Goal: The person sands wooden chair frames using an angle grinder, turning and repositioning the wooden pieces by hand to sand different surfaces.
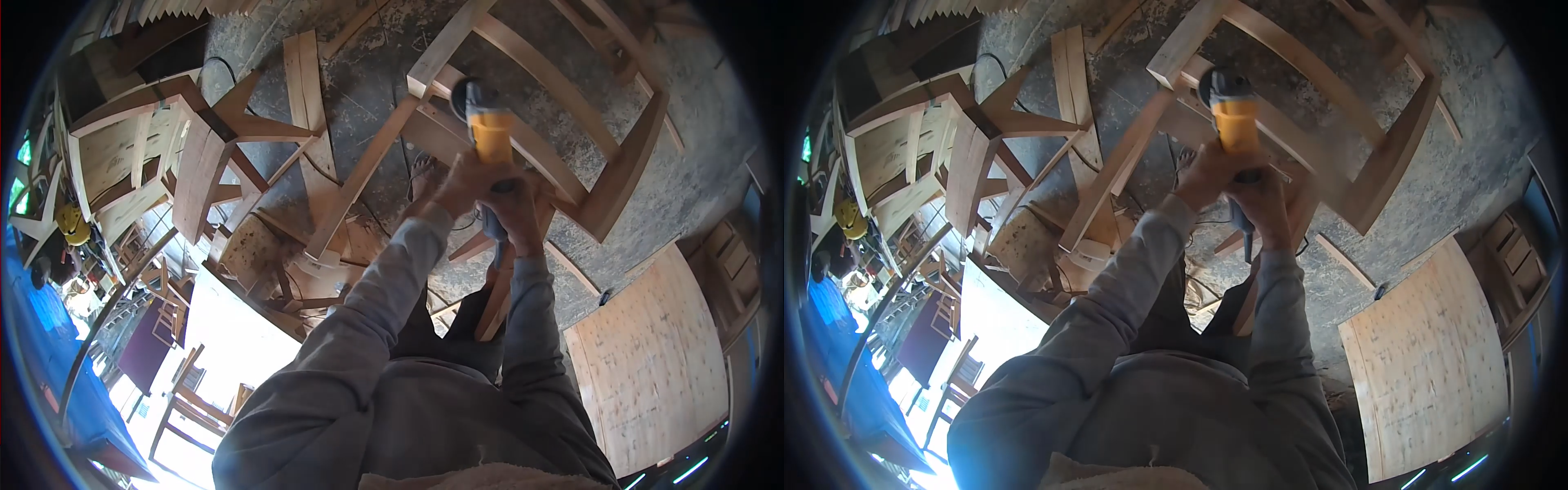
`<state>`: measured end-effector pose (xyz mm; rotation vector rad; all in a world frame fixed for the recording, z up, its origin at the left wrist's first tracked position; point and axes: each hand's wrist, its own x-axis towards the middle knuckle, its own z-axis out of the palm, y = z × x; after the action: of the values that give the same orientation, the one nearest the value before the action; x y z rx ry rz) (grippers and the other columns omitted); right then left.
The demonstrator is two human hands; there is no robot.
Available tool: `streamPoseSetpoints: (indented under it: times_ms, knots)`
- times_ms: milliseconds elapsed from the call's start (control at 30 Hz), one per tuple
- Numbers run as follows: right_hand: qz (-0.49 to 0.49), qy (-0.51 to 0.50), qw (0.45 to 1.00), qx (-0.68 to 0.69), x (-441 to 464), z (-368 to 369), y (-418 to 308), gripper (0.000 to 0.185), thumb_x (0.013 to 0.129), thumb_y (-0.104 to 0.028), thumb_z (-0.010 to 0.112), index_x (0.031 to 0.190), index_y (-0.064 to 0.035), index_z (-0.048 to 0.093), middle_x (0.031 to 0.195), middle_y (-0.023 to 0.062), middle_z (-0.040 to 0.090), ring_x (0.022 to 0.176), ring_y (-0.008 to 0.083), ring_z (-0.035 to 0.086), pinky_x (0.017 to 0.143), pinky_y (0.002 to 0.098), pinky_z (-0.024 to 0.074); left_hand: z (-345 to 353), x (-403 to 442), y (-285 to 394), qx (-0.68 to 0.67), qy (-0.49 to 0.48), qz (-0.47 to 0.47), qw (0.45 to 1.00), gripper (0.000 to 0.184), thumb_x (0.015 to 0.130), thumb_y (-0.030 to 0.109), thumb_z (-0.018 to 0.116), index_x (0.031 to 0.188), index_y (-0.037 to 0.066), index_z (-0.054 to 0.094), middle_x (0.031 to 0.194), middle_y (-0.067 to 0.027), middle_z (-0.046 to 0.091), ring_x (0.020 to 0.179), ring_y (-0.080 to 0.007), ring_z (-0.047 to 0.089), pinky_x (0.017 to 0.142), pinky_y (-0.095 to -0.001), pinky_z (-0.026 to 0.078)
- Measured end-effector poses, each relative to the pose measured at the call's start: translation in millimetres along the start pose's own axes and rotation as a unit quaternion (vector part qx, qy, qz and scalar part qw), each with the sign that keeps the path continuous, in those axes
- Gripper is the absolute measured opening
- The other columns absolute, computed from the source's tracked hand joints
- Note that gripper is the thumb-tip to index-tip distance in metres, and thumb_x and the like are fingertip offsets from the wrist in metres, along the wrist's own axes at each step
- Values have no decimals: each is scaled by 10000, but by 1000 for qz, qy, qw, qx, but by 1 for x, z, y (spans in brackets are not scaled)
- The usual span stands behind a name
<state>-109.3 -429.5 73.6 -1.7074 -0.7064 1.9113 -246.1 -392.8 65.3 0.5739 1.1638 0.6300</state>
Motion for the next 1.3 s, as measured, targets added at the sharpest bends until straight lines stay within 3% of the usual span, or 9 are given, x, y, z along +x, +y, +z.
streamPoseSetpoints:
  times_ms: [133,233,433,533,733,833,967,1067,1300]
  knots:
    - [6,17,1000,18,-27,-8,-7,428,778,-99,870,1133,18,662,931,52,722,789,104,692,687,272,576,26,-10,1,-23,29,-51,998,318,813,152,853,1047,-26,733,976,-68,744,885,-131,717,797,-301,593]
    - [-48,7,998,35,-13,5,3,285,794,-133,854,989,14,707,827,55,721,682,111,685,600,270,551,3,0,-8,0,26,-59,998,338,800,156,863,1047,-33,731,980,-73,747,862,-139,722,773,-297,596]
    - [-60,14,998,31,0,30,-27,310,800,-133,866,1011,21,700,857,44,721,732,97,681,639,262,556,-10,0,33,-3,64,-84,994,355,800,156,863,1060,-42,725,992,-85,750,858,-154,730,774,-297,600]
    - [-26,2,1000,-1,-8,10,-5,427,784,-141,890,1114,9,665,945,47,726,840,105,690,718,280,575,3,-3,9,-29,45,-66,996,364,801,155,862,1070,-43,717,999,-83,747,867,-155,727,779,-297,598]
    - [1,62,998,31,-47,-20,28,441,778,-148,890,1127,6,670,942,43,723,824,97,680,712,276,564,42,-16,-21,-45,-13,-82,996,413,804,169,863,1125,-30,696,999,-64,730,892,-146,715,804,-303,591]
    - [0,96,995,10,-69,-33,31,285,795,-113,836,1015,13,705,862,59,729,724,132,698,646,282,551,63,-25,-24,-7,-36,-119,992,449,796,188,871,1148,-19,685,1014,-61,722,910,-142,707,815,-304,583]
    - [13,145,989,5,-97,-52,45,301,788,-132,841,1001,36,711,868,80,741,744,149,713,677,294,561,91,-30,-56,16,-73,-117,990,496,771,208,885,1165,-7,673,1052,-70,721,940,-139,696,799,-302,572]
    - [48,165,985,30,-116,-65,57,294,794,-121,833,1005,41,710,859,79,740,751,151,719,677,296,565,112,-38,-67,-1,-96,-86,992,413,726,244,900,971,-40,725,891,-84,738,791,-151,703,724,-321,576]
    - [55,213,973,74,-122,-81,59,294,810,-157,802,998,47,706,859,83,739,736,159,724,659,303,571,132,-20,-70,95,-161,-117,975,388,714,221,896,969,-18,729,901,-66,734,806,-149,695,737,-311,566]
